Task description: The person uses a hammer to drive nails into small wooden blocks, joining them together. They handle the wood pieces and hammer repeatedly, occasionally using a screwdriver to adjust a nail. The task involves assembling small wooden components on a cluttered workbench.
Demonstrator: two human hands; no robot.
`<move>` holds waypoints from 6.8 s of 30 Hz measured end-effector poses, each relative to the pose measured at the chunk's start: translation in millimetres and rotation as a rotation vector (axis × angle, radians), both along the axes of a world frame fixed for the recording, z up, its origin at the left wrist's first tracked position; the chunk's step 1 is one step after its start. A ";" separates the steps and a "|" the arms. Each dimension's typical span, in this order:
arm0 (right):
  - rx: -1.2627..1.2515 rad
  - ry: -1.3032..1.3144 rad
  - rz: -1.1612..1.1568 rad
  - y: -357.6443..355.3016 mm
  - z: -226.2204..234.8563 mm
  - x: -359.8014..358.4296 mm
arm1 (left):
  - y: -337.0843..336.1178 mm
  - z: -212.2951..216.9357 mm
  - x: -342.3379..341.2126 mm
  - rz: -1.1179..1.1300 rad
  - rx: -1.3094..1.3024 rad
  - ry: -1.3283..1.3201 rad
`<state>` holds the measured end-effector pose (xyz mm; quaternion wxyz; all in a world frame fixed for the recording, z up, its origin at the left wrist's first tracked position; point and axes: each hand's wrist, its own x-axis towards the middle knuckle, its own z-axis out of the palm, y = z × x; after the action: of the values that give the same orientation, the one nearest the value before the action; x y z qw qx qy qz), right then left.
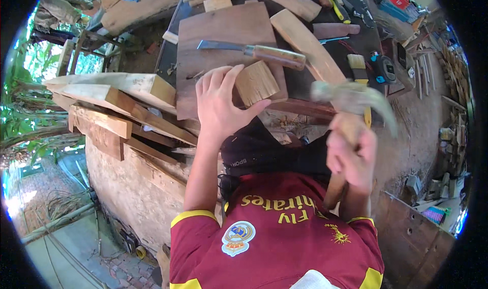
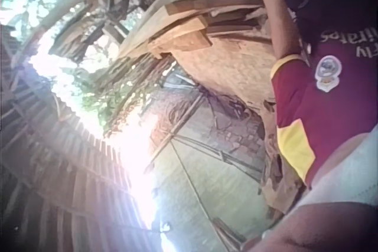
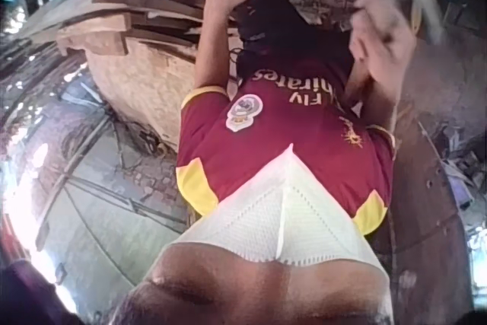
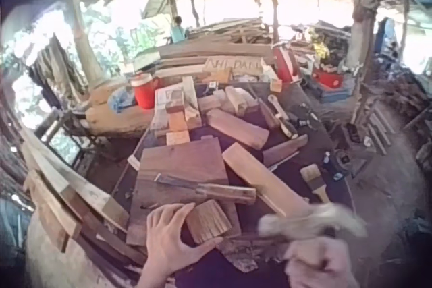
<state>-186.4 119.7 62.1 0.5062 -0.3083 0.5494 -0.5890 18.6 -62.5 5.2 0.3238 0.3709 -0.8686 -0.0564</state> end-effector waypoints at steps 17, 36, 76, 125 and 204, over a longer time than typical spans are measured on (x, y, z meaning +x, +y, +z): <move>0.013 -0.078 -0.610 77.5 -76.2 -75.2 | -8.2 16.4 -22.6 -0.028 0.244 -0.011; -0.043 0.045 -0.590 39.4 -70.6 -76.7 | -9.2 63.2 -101.2 -0.146 0.226 0.131; 0.036 0.104 -0.666 63.4 -98.5 -65.1 | -42.4 31.2 -100.5 0.164 0.996 0.388; 0.450 0.226 -0.537 60.1 -58.0 -117.4 | -213.4 33.5 -156.9 -0.078 0.249 -0.068; 0.322 0.266 -0.635 59.8 -91.8 -134.4 | -85.0 28.3 -53.6 -0.195 0.520 0.839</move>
<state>-320.8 179.5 -29.6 0.2648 -0.1127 0.7640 -0.5775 -35.1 -147.5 33.5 0.5352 0.3017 -0.6513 -0.4453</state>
